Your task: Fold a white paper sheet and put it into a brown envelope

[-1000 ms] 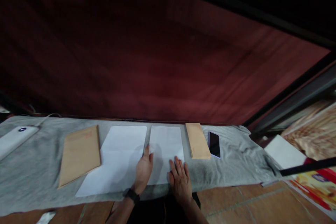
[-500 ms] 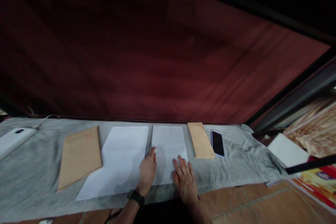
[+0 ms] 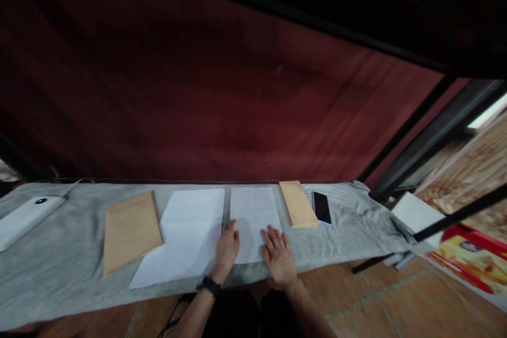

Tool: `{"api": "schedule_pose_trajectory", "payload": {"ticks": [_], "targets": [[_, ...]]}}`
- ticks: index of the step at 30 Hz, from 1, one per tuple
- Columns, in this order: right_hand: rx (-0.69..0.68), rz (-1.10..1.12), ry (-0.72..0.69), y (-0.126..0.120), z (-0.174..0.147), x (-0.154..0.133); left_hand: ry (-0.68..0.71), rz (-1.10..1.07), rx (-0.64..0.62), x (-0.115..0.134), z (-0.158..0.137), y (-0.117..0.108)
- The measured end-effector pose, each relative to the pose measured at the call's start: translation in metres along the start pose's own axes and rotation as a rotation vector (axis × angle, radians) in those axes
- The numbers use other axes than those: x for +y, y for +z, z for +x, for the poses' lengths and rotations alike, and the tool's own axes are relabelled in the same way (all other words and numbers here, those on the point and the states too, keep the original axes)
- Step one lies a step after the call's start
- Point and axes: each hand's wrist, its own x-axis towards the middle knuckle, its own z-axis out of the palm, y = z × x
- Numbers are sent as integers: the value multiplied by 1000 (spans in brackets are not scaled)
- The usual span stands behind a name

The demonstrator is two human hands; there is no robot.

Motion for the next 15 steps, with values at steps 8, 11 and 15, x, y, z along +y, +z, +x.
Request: {"api": "schedule_pose_trajectory", "payload": {"ticks": [8, 11, 15], "targets": [[25, -15, -31, 11, 2, 6, 424, 196, 74, 33, -34, 16], [-10, 17, -43, 10, 7, 12, 464, 152, 13, 43, -31, 39], [28, 116, -13, 11, 19, 11, 521, 133, 92, 24, -26, 61]]}}
